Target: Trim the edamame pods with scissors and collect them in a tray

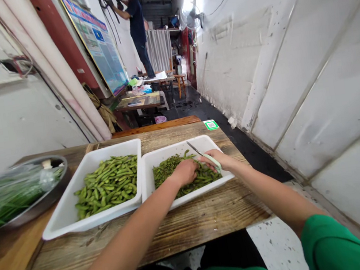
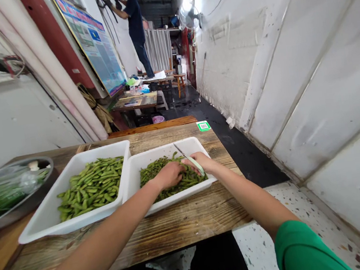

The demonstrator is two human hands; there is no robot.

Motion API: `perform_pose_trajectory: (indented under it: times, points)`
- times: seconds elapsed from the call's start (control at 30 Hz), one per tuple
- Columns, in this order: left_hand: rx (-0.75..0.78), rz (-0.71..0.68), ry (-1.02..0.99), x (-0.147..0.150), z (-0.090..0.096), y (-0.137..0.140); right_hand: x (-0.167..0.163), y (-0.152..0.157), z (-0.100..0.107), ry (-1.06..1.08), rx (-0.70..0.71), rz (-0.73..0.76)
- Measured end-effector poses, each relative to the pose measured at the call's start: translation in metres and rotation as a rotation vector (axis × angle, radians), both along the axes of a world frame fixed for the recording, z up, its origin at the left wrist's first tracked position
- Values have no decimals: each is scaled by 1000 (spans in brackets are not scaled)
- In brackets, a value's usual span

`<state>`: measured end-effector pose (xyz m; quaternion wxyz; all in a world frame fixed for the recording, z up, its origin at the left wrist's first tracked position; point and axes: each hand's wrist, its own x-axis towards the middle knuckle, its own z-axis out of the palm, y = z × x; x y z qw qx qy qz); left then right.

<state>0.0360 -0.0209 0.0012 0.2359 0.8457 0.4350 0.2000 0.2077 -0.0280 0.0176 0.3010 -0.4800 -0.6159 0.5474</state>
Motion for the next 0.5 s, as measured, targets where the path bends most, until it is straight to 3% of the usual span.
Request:
perform_pose_trajectory:
  times: [0.2, 0.33, 0.43, 0.5]
  points:
    - [26, 19, -54, -1, 2, 6, 0, -2, 2, -19, -21, 9]
    - [3, 299, -274, -9, 7, 12, -1, -3, 2, -43, -43, 54]
    - [-194, 487, -512, -16, 7, 16, 0, -4, 2, -80, -59, 137]
    - [-364, 498, -649, -18, 5, 18, 0, -5, 3, -91, -78, 173]
